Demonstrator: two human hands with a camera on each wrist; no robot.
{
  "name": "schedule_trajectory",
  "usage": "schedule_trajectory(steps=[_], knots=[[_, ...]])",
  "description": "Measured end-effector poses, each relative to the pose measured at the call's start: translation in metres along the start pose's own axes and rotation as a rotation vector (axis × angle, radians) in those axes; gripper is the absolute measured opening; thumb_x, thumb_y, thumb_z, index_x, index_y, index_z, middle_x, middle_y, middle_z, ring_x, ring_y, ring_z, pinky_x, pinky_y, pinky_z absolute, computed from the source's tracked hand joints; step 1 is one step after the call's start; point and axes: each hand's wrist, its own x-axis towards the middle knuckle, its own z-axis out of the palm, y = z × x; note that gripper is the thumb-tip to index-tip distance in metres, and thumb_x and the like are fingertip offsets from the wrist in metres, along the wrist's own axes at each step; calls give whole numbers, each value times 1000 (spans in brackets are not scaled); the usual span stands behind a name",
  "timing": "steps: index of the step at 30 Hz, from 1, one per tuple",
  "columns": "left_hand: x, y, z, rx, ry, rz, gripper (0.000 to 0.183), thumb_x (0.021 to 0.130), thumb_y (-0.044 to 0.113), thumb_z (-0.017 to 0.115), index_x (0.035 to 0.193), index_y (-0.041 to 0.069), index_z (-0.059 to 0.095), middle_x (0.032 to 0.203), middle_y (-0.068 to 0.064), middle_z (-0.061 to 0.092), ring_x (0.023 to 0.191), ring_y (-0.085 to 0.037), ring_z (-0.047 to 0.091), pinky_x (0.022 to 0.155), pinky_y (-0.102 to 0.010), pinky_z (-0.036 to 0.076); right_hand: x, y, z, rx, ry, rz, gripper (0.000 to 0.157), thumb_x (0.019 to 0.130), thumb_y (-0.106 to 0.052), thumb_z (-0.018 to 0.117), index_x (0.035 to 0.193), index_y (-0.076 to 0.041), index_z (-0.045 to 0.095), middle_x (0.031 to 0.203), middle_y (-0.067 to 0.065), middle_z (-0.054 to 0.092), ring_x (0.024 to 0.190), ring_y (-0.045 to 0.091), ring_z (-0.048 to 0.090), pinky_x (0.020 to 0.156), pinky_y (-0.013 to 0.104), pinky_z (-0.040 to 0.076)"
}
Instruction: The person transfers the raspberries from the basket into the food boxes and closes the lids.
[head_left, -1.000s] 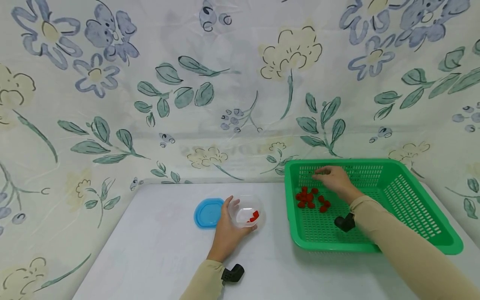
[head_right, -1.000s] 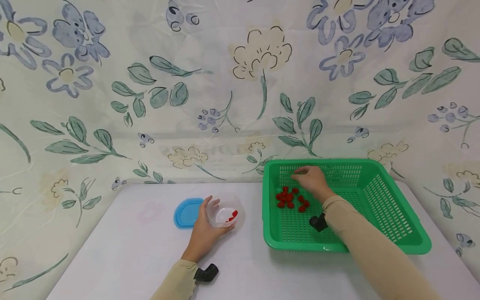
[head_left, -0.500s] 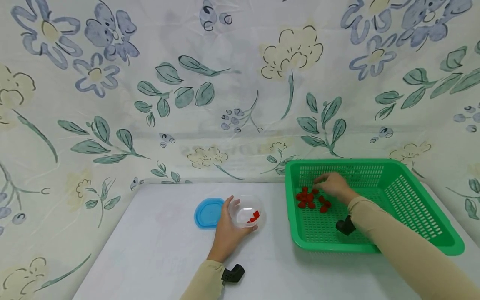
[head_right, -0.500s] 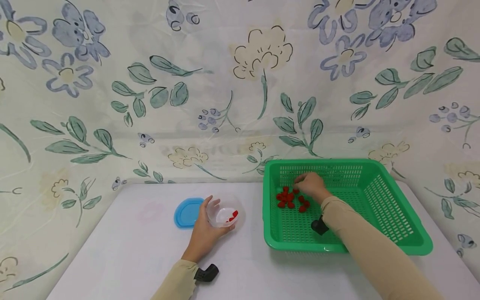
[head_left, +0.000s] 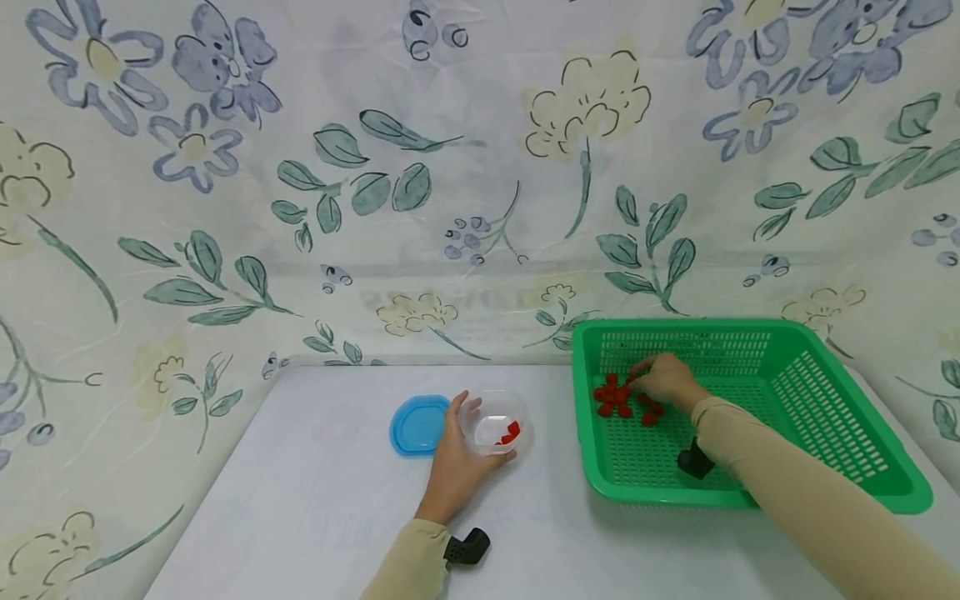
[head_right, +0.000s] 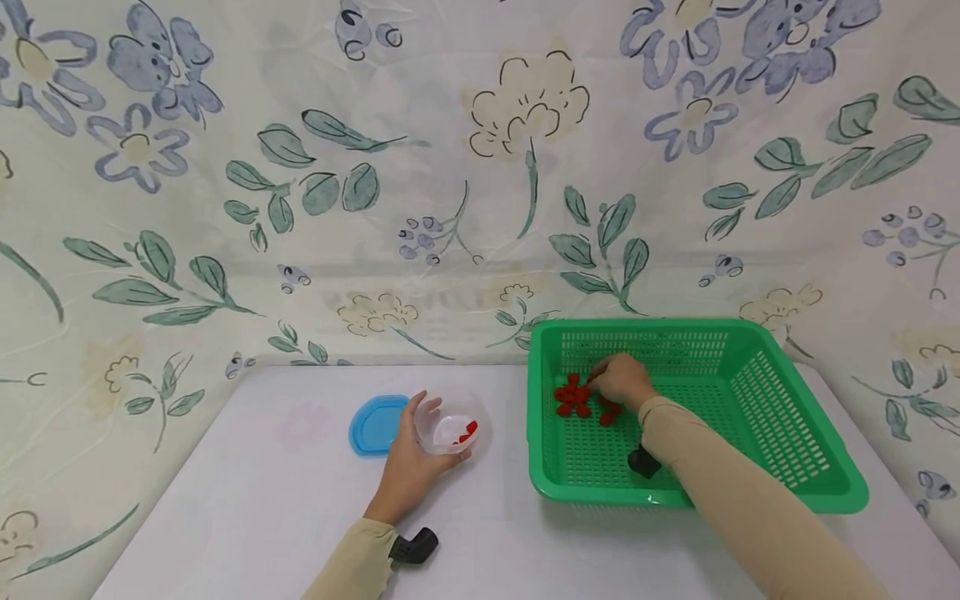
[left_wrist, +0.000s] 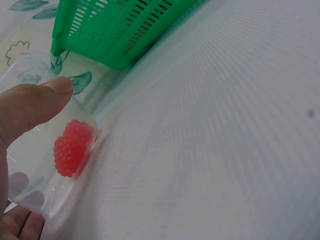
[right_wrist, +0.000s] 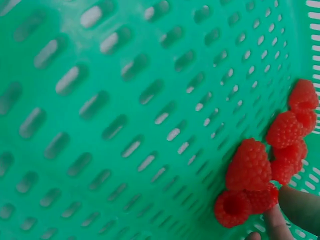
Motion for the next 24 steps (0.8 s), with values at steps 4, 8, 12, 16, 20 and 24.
schedule_trajectory(steps=[4,8,12,16,20,24], knots=[[0,-2,1,2,3,9,109,70,25,94,155,16,26,149,-2,50,139,-31,41,112,-61,35,0,2,0,-3,-7,-2,35,94,-6,60,125,11,62,110,26,67,91,32,61,76,40,52],[1,-3,1,4,4,14,109,70,25,94,155,16,25,149,-2,50,139,-31,41,111,-61,36,0,2,0,1,-7,1,36,92,-2,59,125,11,63,107,25,68,84,28,58,71,36,49],[0,-2,1,7,2,11,109,71,26,93,155,16,25,150,-2,49,140,-31,40,111,-61,35,0,2,0,0,-3,9,37,89,1,62,124,12,62,110,26,66,80,28,54,68,35,48],[0,-2,1,14,0,12,108,71,27,93,155,15,25,150,-2,49,140,-31,40,111,-62,35,1,2,1,-24,4,17,37,89,-2,66,122,12,62,116,29,63,94,35,61,78,43,55],[1,-2,1,13,0,11,108,71,27,93,155,15,25,150,-2,49,140,-31,40,111,-63,35,2,3,2,-35,13,15,33,91,-4,66,118,13,63,116,29,63,101,41,62,82,47,56],[1,-2,1,9,0,6,108,71,27,93,155,17,25,150,-1,49,140,-30,40,112,-62,34,3,4,3,-31,19,10,29,92,-6,64,115,12,64,114,28,64,100,40,63,81,46,56]])
